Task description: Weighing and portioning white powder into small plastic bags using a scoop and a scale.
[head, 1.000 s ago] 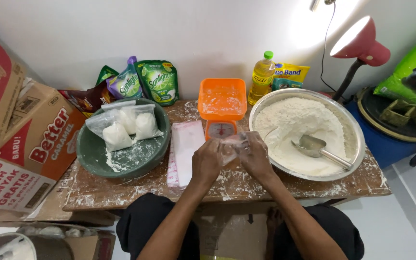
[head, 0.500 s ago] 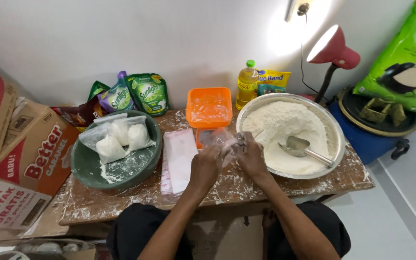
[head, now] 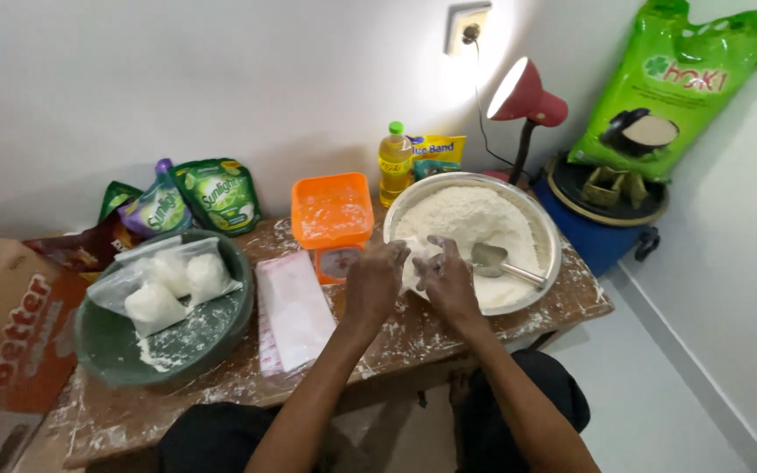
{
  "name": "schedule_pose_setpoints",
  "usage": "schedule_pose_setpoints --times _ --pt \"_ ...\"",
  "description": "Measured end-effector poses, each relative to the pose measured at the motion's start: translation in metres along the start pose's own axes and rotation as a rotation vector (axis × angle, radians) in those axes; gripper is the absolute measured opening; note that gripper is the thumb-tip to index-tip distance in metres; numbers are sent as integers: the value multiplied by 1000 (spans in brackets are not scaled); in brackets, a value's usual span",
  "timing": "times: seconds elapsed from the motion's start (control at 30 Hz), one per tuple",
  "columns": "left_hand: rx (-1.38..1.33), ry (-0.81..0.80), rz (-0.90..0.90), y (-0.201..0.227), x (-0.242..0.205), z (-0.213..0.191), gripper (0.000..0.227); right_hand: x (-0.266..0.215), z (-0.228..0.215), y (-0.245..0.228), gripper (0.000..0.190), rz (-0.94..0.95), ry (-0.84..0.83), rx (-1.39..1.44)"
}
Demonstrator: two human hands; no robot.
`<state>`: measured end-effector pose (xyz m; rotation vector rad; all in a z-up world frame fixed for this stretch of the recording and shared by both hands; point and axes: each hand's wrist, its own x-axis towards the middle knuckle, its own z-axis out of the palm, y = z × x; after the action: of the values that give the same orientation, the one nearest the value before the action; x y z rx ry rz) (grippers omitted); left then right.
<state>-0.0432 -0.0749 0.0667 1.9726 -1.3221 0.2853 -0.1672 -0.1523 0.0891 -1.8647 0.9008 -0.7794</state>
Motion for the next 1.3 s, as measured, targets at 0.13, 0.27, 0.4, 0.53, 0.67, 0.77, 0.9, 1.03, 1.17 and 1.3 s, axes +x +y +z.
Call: schedule_pose_setpoints --times 0.13,0.27,0.4,0.53,0.67,0.77,0.9,1.03,1.17,1.3 --pt "17 -29 71 10 9 29 31 4 -25 9 48 -11 54 -70" --pt "-25 -33 117 31 11 40 30 6 -49 20 51 -3 66 -273" --pt "-55 -53 126 42 17 70 29 9 -63 36 40 60 70 -364" --pt "-90 -59 218 52 22 87 23 10 -80 64 39 44 103 -365" --pt "-138 -51 138 53 33 93 25 15 -104 97 44 -24 129 -377" --pt "-185 -71 5 47 42 88 26 14 -127 95 34 -28 153 -658" --pt "-201 -62 -85 35 49 87 24 31 -124 108 20 -94 25 -1170" --pt "-222 -56 -143 33 49 81 22 39 -116 96 16 -207 -15 -1310" --pt "-251 -10 -177 30 51 75 22 59 -101 121 27 -54 -234 -1398" --pt "-303 3 -212 29 54 70 22 73 -91 124 29 47 -306 -1455"
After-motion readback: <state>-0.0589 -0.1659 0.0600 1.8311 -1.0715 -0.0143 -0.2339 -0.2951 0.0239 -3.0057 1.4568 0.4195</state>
